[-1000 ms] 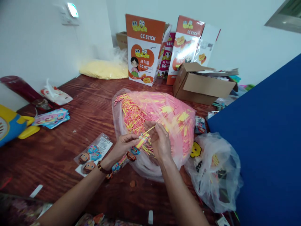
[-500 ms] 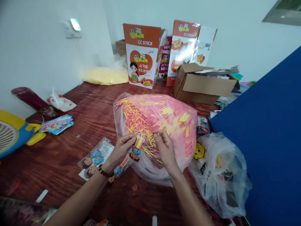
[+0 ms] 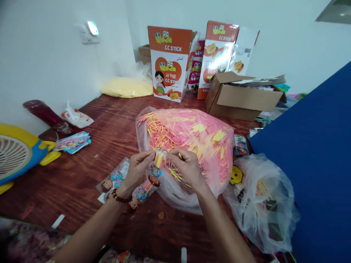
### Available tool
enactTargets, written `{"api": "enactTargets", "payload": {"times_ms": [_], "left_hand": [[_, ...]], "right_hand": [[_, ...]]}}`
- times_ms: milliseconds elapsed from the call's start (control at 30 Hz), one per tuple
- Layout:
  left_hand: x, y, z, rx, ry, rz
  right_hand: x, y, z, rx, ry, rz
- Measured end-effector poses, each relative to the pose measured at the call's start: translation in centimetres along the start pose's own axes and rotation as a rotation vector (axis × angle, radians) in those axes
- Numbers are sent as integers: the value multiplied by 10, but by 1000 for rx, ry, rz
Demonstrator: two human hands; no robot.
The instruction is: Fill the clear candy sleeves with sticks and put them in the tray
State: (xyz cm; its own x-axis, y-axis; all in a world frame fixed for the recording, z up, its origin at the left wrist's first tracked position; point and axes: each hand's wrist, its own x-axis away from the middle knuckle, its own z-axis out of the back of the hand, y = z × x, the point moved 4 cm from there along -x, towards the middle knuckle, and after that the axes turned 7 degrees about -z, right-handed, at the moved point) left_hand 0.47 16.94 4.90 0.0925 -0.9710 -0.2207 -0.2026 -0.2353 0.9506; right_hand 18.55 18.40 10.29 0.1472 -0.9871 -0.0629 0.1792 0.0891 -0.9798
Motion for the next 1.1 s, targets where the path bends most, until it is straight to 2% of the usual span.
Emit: {"api": "enactTargets", "payload": {"times_ms": [67, 167, 233, 333, 567, 733, 900, 1100], "left_hand": [[2, -4, 2, 82, -25, 95], [8, -6, 1, 159, -147, 245], [12, -5, 2, 149, -196, 289], [15, -4, 7, 102, -168, 292], [19, -5, 18, -54, -147, 283], [23, -15, 26, -96, -208, 299], [32, -24, 35, -38, -229, 402], [48, -26, 61, -168, -270, 438]], "right_hand": [[-3, 6, -3, -48, 39, -22], [-4, 18, -12, -95, 33, -78], [-2, 24, -18, -120, 34, -113], [1, 31, -25, -152, 17, -157], [0, 46, -41, -184, -145, -210], [1, 54, -50, -130, -160, -238], [5, 66, -59, -176, -99, -254], [8, 78, -67, -18, -286, -238]]}}
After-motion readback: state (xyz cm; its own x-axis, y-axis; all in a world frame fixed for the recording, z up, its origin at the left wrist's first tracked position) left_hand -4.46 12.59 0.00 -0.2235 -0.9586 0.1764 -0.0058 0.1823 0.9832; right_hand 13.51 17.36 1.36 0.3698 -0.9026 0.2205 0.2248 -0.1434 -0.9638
